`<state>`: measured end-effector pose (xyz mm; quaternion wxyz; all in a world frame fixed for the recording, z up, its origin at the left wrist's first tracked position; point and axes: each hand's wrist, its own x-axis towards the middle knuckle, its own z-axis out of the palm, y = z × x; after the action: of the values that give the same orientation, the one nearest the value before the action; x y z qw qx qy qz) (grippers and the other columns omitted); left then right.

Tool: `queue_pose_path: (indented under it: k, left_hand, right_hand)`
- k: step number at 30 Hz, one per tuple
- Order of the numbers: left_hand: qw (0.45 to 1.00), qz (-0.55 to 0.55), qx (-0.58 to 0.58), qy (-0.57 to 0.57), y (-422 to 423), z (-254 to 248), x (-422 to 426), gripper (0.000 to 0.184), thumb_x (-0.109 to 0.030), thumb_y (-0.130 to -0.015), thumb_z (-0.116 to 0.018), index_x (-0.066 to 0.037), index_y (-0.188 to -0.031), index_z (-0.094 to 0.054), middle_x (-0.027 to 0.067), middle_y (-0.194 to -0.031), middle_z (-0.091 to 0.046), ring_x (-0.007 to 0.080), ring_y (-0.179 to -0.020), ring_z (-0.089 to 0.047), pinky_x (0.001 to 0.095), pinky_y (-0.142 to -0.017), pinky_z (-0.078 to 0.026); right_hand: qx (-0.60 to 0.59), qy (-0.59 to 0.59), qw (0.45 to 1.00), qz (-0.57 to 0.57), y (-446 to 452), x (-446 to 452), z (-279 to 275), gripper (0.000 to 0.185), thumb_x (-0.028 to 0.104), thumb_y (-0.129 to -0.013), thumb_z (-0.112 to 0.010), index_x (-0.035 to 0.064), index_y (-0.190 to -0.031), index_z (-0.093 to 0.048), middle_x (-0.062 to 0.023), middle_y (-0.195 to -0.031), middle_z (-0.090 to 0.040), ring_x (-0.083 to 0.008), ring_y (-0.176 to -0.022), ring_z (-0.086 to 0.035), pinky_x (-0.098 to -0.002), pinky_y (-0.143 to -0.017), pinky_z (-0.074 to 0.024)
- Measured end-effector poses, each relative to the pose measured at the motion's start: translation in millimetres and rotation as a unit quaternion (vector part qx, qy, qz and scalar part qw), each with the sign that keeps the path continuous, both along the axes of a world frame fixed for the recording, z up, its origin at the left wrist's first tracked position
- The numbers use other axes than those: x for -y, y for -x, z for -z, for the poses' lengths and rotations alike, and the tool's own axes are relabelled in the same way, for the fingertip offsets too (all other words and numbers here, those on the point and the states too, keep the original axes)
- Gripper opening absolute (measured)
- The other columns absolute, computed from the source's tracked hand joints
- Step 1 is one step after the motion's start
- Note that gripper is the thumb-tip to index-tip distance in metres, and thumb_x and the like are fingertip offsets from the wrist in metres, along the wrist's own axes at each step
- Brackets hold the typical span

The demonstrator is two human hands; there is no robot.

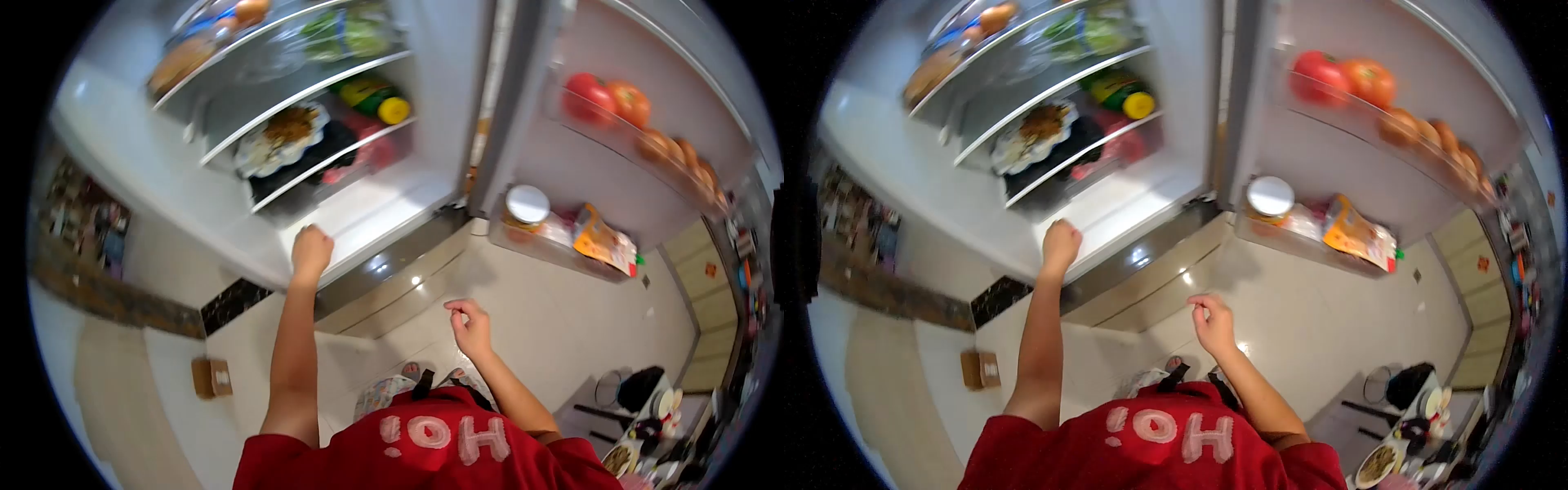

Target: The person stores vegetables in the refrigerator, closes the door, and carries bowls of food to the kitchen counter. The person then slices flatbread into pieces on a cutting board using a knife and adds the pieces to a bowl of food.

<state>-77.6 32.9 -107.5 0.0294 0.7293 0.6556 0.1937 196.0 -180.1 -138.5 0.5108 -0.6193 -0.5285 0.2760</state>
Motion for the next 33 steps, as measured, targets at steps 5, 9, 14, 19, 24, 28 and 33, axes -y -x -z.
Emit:
queue_pose_path:
  k: [5,9,14,19,24,28,33]
  left_hand:
    - [0.961,0.152,0.226,-0.037,-74.8,-2.7,63.6,0.008,-0.008,-0.081,-0.050,-0.001,-0.080,-0.046,0.0187,-0.075,-0.052,0.0373,-0.071,-0.051,0.0419,-0.065,-0.041]
    - [0.882,0.366,0.294,-0.034,-165.0,-20.1,120.6,0.006,0.000,-0.079,-0.048,-0.002,-0.083,-0.044,0.0173,-0.094,-0.053,0.0304,-0.084,-0.052,0.0361,-0.076,-0.042]
    - [0.832,0.490,0.260,0.007,-246.6,-64.7,159.7,0.011,0.000,-0.076,-0.050,-0.003,-0.082,-0.042,0.0193,-0.114,-0.049,0.0354,-0.098,-0.050,0.0379,-0.083,-0.041]
    - [0.804,0.547,0.226,-0.054,-303.9,-84.1,162.3,0.015,-0.003,-0.072,-0.054,-0.003,-0.081,-0.042,0.0232,-0.120,-0.044,0.0375,-0.107,-0.044,0.0459,-0.091,-0.035]
    - [0.850,0.493,0.086,-0.165,-331.4,-73.3,159.1,0.021,-0.003,-0.068,-0.059,-0.004,-0.082,-0.043,0.0247,-0.120,-0.043,0.0377,-0.109,-0.043,0.0495,-0.093,-0.031]
    - [0.874,0.443,0.017,-0.197,-330.4,-74.1,164.0,0.025,-0.004,-0.065,-0.062,-0.003,-0.085,-0.045,0.0191,-0.102,-0.051,0.0331,-0.096,-0.048,0.0459,-0.087,-0.033]
    - [0.891,0.420,-0.038,-0.168,-312.9,-81.2,167.6,0.031,-0.009,-0.061,-0.067,-0.002,-0.084,-0.048,0.0123,-0.085,-0.054,0.0276,-0.085,-0.051,0.0438,-0.084,-0.035]
  right_hand:
    - [0.145,-0.165,0.939,0.263,-80.9,14.4,-35.4,0.027,-0.006,-0.071,-0.049,0.0032,-0.095,-0.059,-0.0118,-0.097,-0.061,-0.0258,-0.094,-0.057,-0.0334,-0.084,-0.0432]
    - [0.272,-0.172,0.876,0.358,-152.4,17.9,-81.2,0.043,-0.005,-0.069,-0.051,0.0065,-0.110,-0.055,-0.0138,-0.117,-0.052,-0.0302,-0.114,-0.045,-0.0408,-0.097,-0.0334]
    - [0.379,0.004,0.869,0.320,-194.6,18.2,-60.3,0.067,-0.001,-0.066,-0.059,0.0118,-0.129,-0.040,-0.0094,-0.138,-0.033,-0.0282,-0.132,-0.024,-0.0588,-0.103,-0.0156]
    - [0.348,-0.004,0.878,0.327,-190.0,24.9,-60.4,0.070,0.000,-0.063,-0.063,0.0135,-0.128,-0.042,-0.0081,-0.138,-0.034,-0.0261,-0.131,-0.027,-0.0586,-0.103,-0.0157]
    - [0.377,0.001,0.872,0.313,-184.2,39.6,-65.5,0.067,0.005,-0.061,-0.067,0.0158,-0.123,-0.047,-0.0063,-0.130,-0.042,-0.0243,-0.125,-0.035,-0.0615,-0.101,-0.0157]
    - [0.380,-0.022,0.873,0.304,-177.6,50.8,-67.2,0.065,0.008,-0.058,-0.070,0.0151,-0.119,-0.050,-0.0064,-0.119,-0.045,-0.0238,-0.114,-0.041,-0.0570,-0.101,-0.0201]
    - [0.373,-0.027,0.882,0.285,-164.1,72.0,-76.9,0.068,0.009,-0.054,-0.072,0.0148,-0.118,-0.051,-0.0087,-0.113,-0.046,-0.0256,-0.105,-0.042,-0.0458,-0.097,-0.0282]
